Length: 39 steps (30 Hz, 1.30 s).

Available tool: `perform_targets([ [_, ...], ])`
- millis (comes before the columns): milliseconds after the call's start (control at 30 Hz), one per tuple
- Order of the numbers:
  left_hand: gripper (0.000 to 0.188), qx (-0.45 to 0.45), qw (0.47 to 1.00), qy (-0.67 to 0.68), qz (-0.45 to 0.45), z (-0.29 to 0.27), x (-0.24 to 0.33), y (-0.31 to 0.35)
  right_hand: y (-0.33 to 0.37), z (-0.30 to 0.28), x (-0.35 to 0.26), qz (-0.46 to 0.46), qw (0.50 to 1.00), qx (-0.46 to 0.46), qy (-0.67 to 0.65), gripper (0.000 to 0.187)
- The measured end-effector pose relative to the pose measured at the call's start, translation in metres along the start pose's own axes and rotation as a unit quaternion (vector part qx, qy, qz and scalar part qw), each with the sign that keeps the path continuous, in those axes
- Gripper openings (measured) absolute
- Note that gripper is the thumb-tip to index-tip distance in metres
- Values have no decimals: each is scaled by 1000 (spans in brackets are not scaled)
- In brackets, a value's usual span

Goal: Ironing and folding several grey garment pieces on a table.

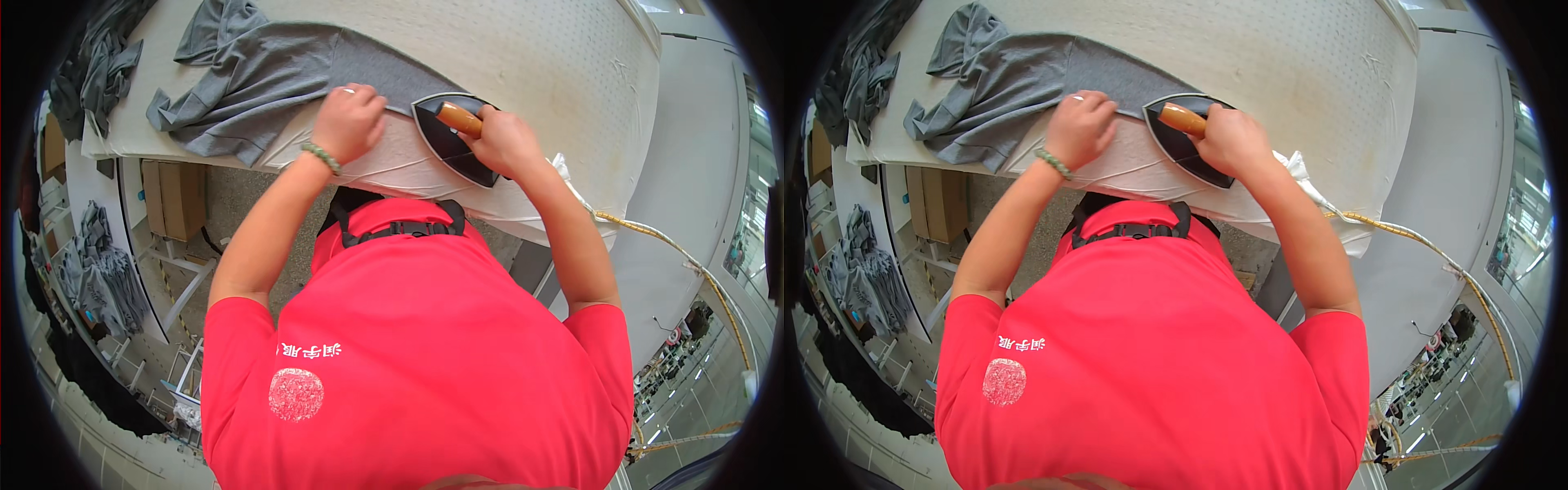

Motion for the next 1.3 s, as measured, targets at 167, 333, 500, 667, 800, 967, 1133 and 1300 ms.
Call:
perform_targets([
  [167, 27, 30, 999, -31, 2, -21, -43, 32, -22, 16, -71, -20, 999, -25, -11, 41],
  [333, 31, 40, 994, 81, -59, -39, -59, 62, -53, 32, -138, -32, 999, -19, -35, 41],
  [500, 22, 134, 970, 65, -192, -97, -148, 81, -63, 41, -164, 2, 999, -40, -4, 41],
  [667, 28, 101, 933, -83, -334, -104, -259, 96, -84, 18, -173, 12, 998, 24, -49, 41],
  [800, 34, -34, 942, 31, -332, -88, -299, 111, -102, 3, -166, 32, 994, 90, -52, 38],
  [967, 34, -113, 941, 48, -314, -103, -300, 107, -96, -25, -35, 106, 980, 162, -45, 41],
  [1133, 28, -146, 943, 59, -293, -105, -298, 91, -67, -62, 85, 326, 908, 196, -177, 35],
  [1300, 26, -57, 965, 102, -236, -101, -297, 82, -74, -73, 57, 54, 909, 383, 156, 39],
])
Point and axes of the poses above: each hand's wrist, its own y-axis away from the middle knuckle, its own z-axis out of the palm, x = y × z, the point moved 2 cm from there along -y, towards the middle knuckle, and after that the axes turned 10 degrees about -y, right-handed, at the moved point
